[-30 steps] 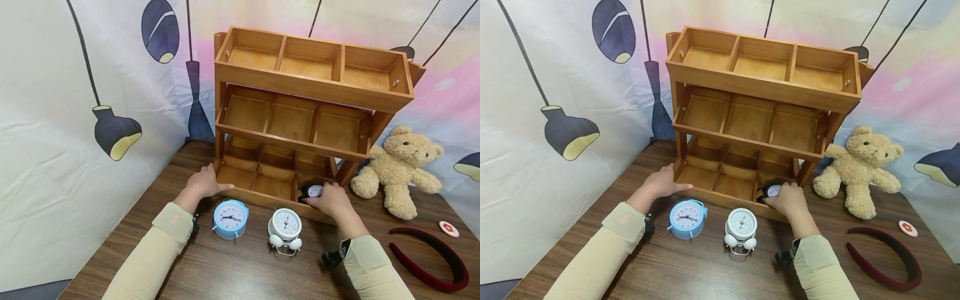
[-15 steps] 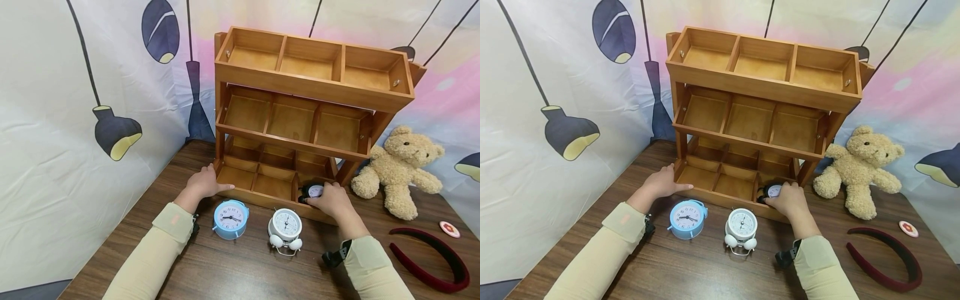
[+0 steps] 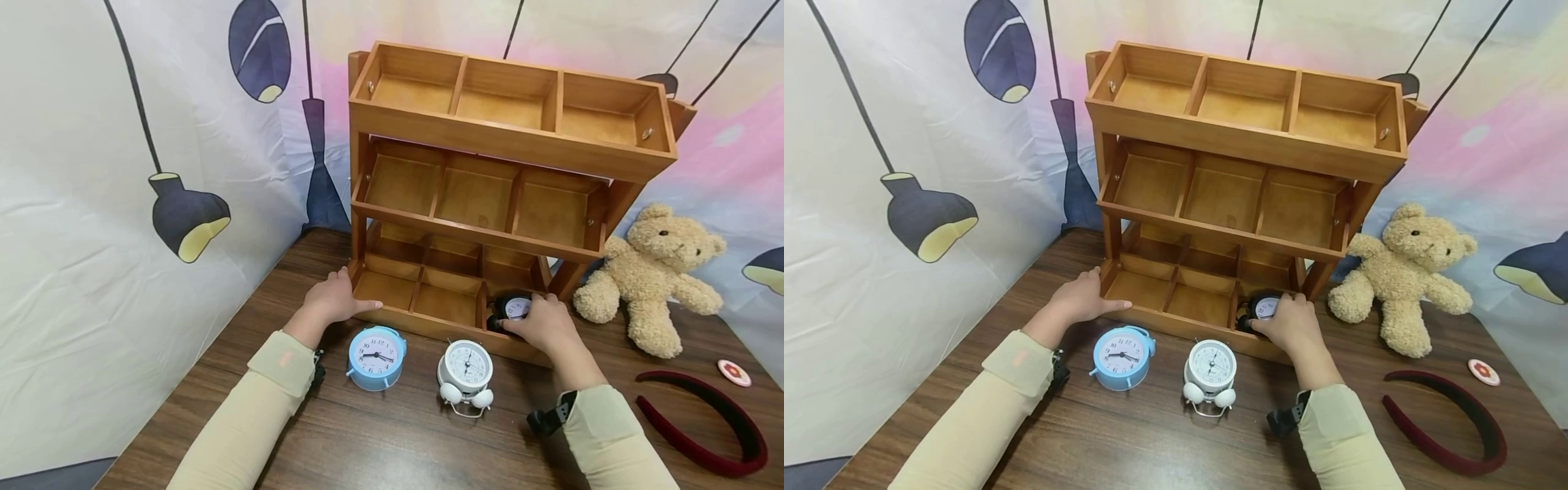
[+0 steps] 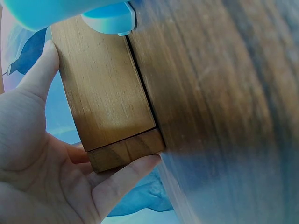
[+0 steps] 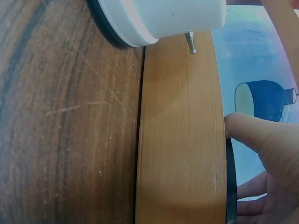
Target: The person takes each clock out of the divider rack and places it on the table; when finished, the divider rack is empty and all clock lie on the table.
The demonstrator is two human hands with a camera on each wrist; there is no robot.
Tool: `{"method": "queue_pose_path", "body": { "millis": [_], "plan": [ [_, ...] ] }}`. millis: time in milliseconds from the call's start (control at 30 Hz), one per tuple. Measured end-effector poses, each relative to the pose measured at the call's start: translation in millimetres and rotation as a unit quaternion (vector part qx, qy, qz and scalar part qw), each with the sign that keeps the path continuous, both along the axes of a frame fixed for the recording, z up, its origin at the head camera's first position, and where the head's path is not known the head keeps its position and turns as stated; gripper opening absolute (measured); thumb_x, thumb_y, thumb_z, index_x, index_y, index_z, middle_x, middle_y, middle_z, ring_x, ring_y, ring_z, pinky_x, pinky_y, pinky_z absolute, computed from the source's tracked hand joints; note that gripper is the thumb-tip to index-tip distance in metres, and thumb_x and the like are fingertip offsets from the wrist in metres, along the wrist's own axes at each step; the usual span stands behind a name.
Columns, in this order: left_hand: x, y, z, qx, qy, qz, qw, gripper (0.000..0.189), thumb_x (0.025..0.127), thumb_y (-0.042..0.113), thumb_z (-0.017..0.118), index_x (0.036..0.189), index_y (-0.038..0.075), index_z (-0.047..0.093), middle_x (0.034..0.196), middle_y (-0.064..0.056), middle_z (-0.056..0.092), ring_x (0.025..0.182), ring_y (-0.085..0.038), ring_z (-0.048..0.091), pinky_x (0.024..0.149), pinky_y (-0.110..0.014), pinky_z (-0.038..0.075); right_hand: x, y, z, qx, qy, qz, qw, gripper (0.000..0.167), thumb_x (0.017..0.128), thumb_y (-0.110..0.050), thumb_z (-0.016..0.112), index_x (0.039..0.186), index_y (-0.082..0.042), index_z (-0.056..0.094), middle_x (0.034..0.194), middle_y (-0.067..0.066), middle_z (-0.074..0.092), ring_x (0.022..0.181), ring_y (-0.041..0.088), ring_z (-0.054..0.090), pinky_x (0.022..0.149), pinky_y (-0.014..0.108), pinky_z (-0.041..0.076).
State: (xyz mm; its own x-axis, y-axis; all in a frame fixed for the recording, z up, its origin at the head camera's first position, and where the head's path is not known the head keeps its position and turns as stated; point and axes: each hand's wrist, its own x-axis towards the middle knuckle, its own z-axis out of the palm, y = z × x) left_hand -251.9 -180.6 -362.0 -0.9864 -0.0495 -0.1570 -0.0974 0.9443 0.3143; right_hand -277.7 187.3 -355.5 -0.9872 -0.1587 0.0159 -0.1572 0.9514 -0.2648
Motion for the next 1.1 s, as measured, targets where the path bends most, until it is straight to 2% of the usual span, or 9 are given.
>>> {"method": "queue_pose_path", "body": {
  "millis": [433,800,1100],
  "plan": [
    [-0.2,-0.4,-0.5,0.001,-0.001,0.001,1.0,0.114,0.087,0.068,0.061,0.153,-0.013,0.015,0.155,-0.034,0.024,0.134,-0.048,0.041,0.102,-0.055,0.043,-0.6,0.5,8.7,-0.01,0.01,-0.007,0.9999,0.094,0.082,-0.044,0.076,0.135,0.025,0.04,0.125,0.046,0.043,0.116,0.06,0.045,0.096,0.063,0.04],
    [0.5,-0.4,0.1,0.001,0.0,0.0,1.0,0.115,0.086,0.069,0.06,0.153,-0.013,0.015,0.155,-0.034,0.024,0.134,-0.048,0.04,0.102,-0.055,0.042,-1.0,3.2,15.4,-0.006,0.024,-0.011,0.9996,0.096,0.081,-0.047,0.076,0.137,0.022,0.04,0.127,0.045,0.044,0.113,0.058,0.048,0.094,0.064,0.041],
    [1.0,0.1,1.3,0.004,0.001,-0.001,1.0,0.115,0.086,0.069,0.061,0.153,-0.013,0.015,0.155,-0.034,0.024,0.134,-0.048,0.041,0.103,-0.055,0.042,4.0,6.5,24.2,-0.01,0.016,-0.02,0.9996,0.101,0.082,-0.053,0.073,0.141,0.02,0.036,0.133,0.043,0.039,0.113,0.056,0.05,0.089,0.065,0.044]
  ]
}}
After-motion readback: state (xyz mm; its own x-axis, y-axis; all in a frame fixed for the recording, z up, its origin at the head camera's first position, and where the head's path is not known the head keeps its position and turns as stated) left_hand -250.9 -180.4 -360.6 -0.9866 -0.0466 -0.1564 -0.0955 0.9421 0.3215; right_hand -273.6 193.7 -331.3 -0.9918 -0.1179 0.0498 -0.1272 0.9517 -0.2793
